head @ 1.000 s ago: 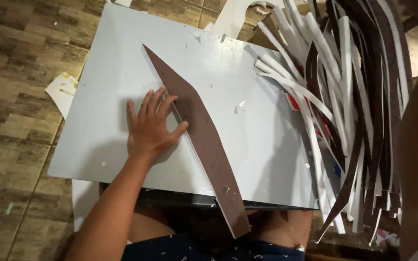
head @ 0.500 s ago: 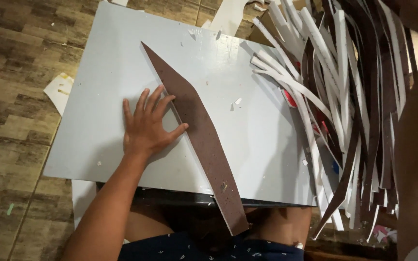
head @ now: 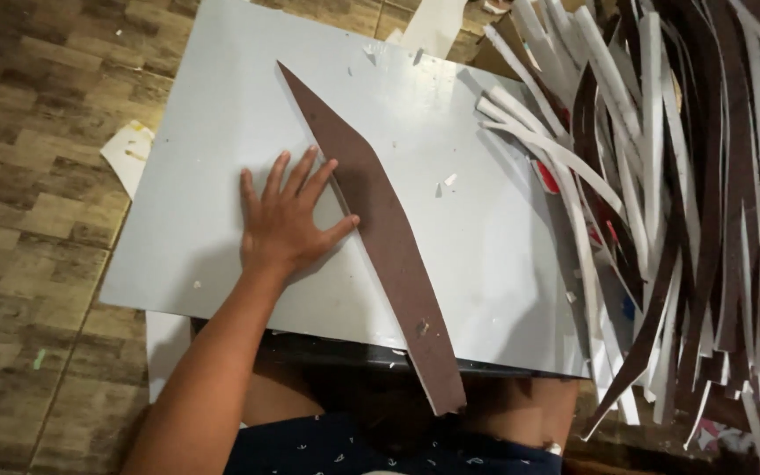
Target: Using a utility knife to trim and shape brown foam board strips on a white work surface.
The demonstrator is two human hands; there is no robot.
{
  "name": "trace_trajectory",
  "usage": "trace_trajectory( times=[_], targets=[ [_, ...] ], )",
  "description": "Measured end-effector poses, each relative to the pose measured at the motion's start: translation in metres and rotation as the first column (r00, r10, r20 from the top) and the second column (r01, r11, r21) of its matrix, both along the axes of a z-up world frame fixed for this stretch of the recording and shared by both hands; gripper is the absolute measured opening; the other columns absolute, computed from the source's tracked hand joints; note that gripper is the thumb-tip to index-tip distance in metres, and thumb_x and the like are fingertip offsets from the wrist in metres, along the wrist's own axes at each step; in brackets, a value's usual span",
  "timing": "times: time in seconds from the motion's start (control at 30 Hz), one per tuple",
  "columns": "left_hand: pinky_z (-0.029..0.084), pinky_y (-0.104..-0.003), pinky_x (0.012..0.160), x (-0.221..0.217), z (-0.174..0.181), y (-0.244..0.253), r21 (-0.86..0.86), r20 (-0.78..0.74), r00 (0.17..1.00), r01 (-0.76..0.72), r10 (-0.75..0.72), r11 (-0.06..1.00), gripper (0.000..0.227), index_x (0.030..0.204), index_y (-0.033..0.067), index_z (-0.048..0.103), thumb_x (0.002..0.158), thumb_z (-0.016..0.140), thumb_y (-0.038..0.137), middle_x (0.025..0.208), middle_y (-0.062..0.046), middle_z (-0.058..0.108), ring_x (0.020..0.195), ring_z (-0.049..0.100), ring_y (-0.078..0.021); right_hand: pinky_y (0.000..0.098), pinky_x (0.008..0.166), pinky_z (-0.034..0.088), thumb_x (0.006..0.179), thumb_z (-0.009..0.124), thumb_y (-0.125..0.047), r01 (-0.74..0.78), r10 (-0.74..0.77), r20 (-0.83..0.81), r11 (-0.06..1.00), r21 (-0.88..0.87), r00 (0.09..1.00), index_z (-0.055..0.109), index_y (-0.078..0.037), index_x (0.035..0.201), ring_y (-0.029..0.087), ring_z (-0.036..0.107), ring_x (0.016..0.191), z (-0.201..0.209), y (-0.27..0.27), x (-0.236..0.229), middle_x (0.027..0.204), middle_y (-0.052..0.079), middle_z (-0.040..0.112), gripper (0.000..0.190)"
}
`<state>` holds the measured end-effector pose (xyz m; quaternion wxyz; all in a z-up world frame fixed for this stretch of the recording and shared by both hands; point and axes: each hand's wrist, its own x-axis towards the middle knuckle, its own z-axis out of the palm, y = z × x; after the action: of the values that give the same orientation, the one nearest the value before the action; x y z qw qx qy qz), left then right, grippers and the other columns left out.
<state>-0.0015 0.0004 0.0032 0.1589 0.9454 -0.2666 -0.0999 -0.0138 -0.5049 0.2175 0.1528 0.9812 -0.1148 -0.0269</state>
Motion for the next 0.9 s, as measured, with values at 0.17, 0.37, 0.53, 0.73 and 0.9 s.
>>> trace_trajectory(
  times=[0.17,0.37,0.53,0.73,0.9],
  targets=[
    [-0.002,-0.069,0.117,0.002,-0.009,-0.004,-0.046,0.07,0.996,-0.043,0.047,0.998,0.089,0.159,0.0314,0.029,0.083,0.046,0.077,0.169,0.001,0.018,0.154,0.01,-0.0274,0.032,0.062,0.062,0.104,0.072,-0.013,0.014,-0.012,0.009,0.984,-0.179,1.0,0.084,-0.017,0.103,0.018,0.073,0.073,-0.044,0.077,-0.034,0.106,0.008,0.08,0.013],
    [0.002,-0.066,0.122,-0.004,0.013,-0.003,0.018,-0.048,0.993,-0.104,0.105,0.994,0.084,0.162,0.0367,0.023,0.09,0.036,0.078,0.171,0.0,0.019,0.157,0.014,-0.027,0.0515,0.081,0.052,0.105,0.051,-0.033,0.032,-0.123,0.049,0.583,0.812,0.991,0.065,-0.015,0.124,0.037,0.072,0.082,-0.135,0.234,-0.098,0.079,0.011,0.074,0.03],
    [0.006,-0.064,0.123,-0.006,0.016,-0.003,-0.026,-0.043,0.989,-0.141,0.14,0.99,0.082,0.162,0.0301,0.026,0.093,0.04,0.071,0.17,-0.005,0.021,0.157,0.017,-0.0298,0.0425,0.075,0.052,0.106,0.051,-0.034,0.245,-0.341,-0.102,0.407,0.88,0.934,0.069,-0.019,0.117,0.029,0.065,0.075,-0.143,0.284,-0.153,0.075,0.008,0.07,0.026],
    [0.005,-0.066,0.122,-0.005,0.012,-0.001,-0.11,-0.003,0.992,-0.125,0.125,0.986,0.078,0.162,0.0303,0.029,0.094,0.042,0.067,0.169,-0.007,0.025,0.156,0.018,-0.0338,0.0392,0.068,0.048,0.106,0.05,-0.028,0.313,-0.522,-0.142,0.254,0.915,0.841,0.073,-0.013,0.123,0.025,0.058,0.069,-0.162,0.287,-0.21,0.072,0.012,0.063,0.032],
    [0.003,-0.068,0.121,-0.004,0.004,-0.001,-0.134,0.027,0.995,-0.095,0.1,0.986,0.082,0.161,0.0324,0.033,0.09,0.044,0.074,0.169,-0.006,0.026,0.156,0.017,-0.0357,0.03,0.057,0.039,0.106,0.05,-0.021,0.262,-0.535,-0.181,0.078,0.962,0.825,0.072,-0.008,0.122,0.018,0.048,0.058,-0.174,0.286,-0.223,0.062,0.007,0.056,0.03]
  ],
)
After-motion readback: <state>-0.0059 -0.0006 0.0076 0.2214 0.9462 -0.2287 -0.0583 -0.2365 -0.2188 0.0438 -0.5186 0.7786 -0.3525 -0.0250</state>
